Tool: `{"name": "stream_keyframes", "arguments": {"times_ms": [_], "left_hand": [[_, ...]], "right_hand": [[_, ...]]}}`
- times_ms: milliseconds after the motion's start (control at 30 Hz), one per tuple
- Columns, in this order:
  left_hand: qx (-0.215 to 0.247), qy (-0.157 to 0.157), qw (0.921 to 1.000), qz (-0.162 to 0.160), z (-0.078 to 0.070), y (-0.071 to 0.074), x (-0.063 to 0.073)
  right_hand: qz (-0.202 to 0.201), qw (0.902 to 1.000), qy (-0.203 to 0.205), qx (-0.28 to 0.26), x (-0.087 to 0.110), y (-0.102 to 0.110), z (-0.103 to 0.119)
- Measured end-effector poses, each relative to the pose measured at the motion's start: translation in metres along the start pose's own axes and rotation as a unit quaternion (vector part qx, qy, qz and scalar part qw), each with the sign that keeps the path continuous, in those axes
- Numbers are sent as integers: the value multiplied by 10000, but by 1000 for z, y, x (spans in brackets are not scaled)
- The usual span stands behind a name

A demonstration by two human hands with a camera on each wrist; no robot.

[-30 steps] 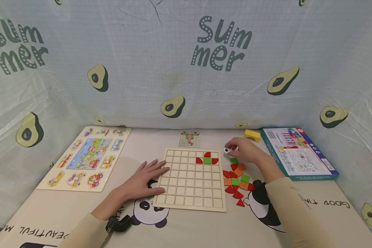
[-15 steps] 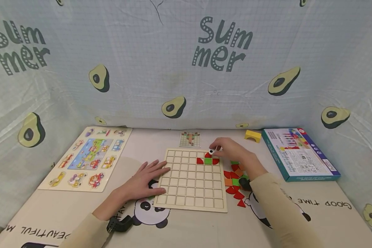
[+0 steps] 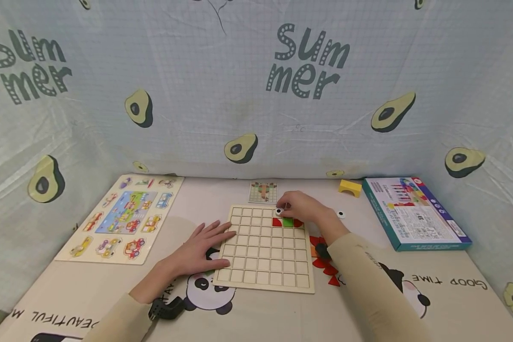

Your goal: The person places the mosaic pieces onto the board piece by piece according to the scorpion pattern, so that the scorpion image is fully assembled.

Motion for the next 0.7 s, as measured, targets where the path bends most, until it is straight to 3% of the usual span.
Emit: {"name": "stream_keyframes", "arguments": {"times_ms": [700], "left_hand": [[95,50,9999,29,0,1,0]], "right_hand": [[109,9997,-203,-36,-3,-2,5]]}}
Point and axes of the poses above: each hand's wrist, its own x-axis away from the middle knuckle, its own y-axis out of the back of the hand, z = x × y, the point moved 4 cm from there along -x, towards the middle knuckle
